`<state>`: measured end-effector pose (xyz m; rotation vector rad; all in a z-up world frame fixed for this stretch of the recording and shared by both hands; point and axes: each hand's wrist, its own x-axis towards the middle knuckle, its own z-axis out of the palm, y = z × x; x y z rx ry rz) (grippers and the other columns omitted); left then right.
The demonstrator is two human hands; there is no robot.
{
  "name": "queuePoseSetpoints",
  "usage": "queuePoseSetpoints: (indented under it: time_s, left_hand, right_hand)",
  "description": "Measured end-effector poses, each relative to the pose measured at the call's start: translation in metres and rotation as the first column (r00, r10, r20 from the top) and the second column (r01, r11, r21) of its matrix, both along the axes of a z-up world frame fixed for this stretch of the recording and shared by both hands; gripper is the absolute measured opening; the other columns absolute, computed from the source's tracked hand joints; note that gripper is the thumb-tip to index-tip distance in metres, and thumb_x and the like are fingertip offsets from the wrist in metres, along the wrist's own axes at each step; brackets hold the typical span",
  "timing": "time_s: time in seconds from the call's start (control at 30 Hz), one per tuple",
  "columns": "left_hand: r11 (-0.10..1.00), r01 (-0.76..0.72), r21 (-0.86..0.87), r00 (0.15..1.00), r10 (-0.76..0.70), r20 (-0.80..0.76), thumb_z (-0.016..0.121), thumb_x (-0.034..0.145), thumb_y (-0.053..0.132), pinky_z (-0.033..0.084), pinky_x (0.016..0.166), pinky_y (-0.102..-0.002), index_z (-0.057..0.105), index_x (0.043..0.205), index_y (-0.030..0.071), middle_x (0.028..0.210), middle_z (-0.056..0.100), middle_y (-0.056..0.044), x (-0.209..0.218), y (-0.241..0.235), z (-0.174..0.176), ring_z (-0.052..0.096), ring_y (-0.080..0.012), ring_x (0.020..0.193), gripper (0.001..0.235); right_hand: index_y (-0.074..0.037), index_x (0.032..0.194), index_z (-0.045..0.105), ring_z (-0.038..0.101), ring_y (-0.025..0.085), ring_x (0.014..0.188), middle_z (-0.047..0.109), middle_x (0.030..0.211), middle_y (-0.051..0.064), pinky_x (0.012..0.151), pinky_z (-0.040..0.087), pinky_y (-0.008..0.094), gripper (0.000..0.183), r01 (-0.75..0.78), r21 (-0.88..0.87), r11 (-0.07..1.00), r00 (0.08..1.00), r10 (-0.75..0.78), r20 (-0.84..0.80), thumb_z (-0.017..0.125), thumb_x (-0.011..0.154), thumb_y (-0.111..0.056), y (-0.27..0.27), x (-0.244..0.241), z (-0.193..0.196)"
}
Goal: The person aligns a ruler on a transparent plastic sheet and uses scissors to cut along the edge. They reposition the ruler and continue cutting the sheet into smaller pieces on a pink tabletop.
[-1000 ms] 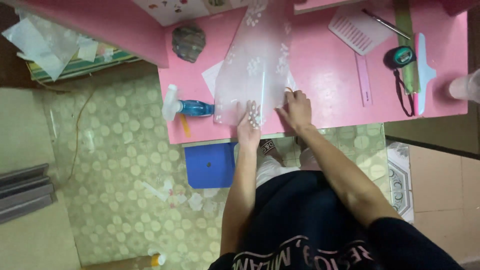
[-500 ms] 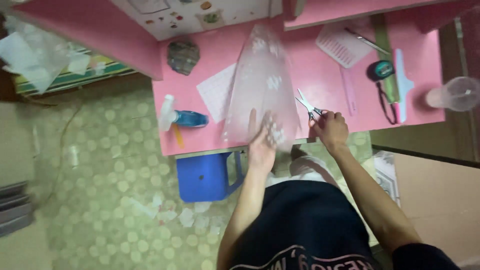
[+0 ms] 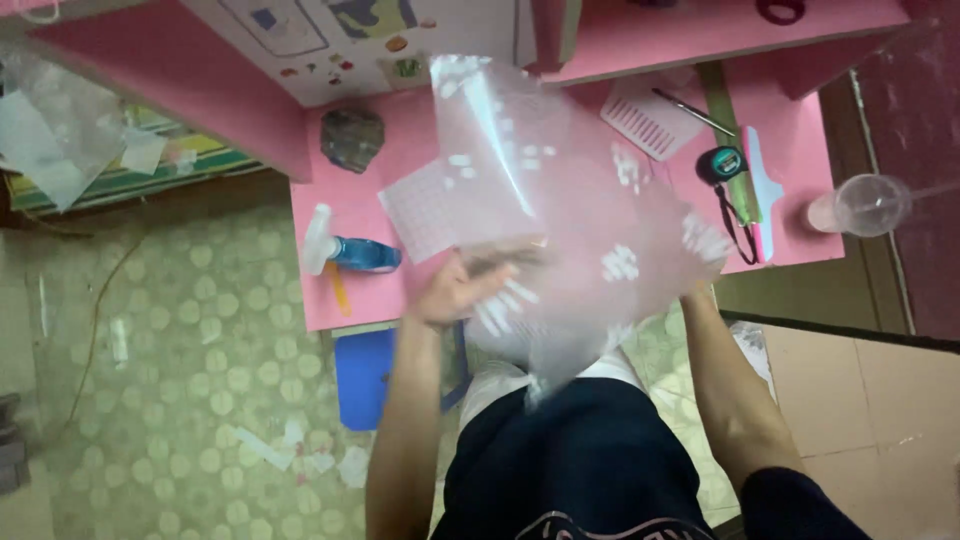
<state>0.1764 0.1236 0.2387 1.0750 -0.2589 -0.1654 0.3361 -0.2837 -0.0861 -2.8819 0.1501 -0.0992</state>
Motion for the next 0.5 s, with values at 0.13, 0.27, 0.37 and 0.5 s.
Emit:
queuePoseSetpoints:
  time_s: [0.13, 0.27, 0.37, 0.5]
  left_hand:
    - [0.942, -0.099, 0.320, 0.933, 0.200, -0.300, 0.062, 0.102, 0.015, 0.037, 0.118, -0.048, 0.056, 0.141, -0.008, 0.147, 0.054, -0.028, -0.002, 0.022, -0.077, 0.048, -0.0352, 0.139, 0.045]
    - [0.852, -0.353, 0.387, 0.643, 0.522, -0.560, 0.072, 0.093, 0.004, 0.054, 0.101, -0.039, 0.055, 0.140, -0.006, 0.134, 0.063, -0.023, 0.011, 0.022, -0.215, 0.065, -0.0277, 0.116, 0.051]
    - [0.781, -0.408, 0.474, 0.543, 0.624, -0.562, 0.079, 0.087, 0.003, 0.057, 0.093, -0.041, 0.054, 0.140, -0.004, 0.128, 0.062, -0.021, 0.016, 0.024, -0.231, 0.067, -0.0252, 0.104, 0.059]
    - [0.532, -0.329, 0.780, 0.416, 0.823, -0.386, 0.092, 0.074, 0.034, 0.059, 0.090, -0.035, 0.072, 0.124, 0.022, 0.119, 0.075, -0.003, 0.028, 0.039, -0.322, 0.073, -0.0196, 0.107, 0.055]
  right_hand:
    - [-0.004, 0.117, 0.066, 0.067, 0.042, 0.100, 0.063, 0.109, 0.018, 0.079, 0.058, 0.055, 0.052, 0.079, -0.028, 0.996, 0.988, -0.082, -0.130, 0.083, 0.082, -0.038, -0.005, 0.007, 0.003]
    - [-0.006, 0.114, 0.073, 0.072, 0.039, 0.101, 0.071, 0.105, 0.017, 0.081, 0.059, 0.053, 0.049, 0.173, -0.083, 0.982, 0.930, -0.190, -0.316, 0.080, 0.084, -0.044, -0.009, 0.014, 0.006]
    - [-0.010, 0.110, 0.077, 0.073, 0.039, 0.105, 0.076, 0.102, 0.016, 0.084, 0.059, 0.053, 0.046, 0.191, 0.026, 0.981, 0.885, -0.161, -0.436, 0.077, 0.083, -0.048, -0.013, 0.009, -0.011]
    - [-0.008, 0.115, 0.075, 0.069, 0.025, 0.087, 0.075, 0.091, 0.015, 0.076, 0.052, 0.040, 0.040, 0.283, 0.589, 0.757, 0.866, 0.063, -0.496, 0.082, 0.084, -0.031, -0.039, -0.006, 0.023]
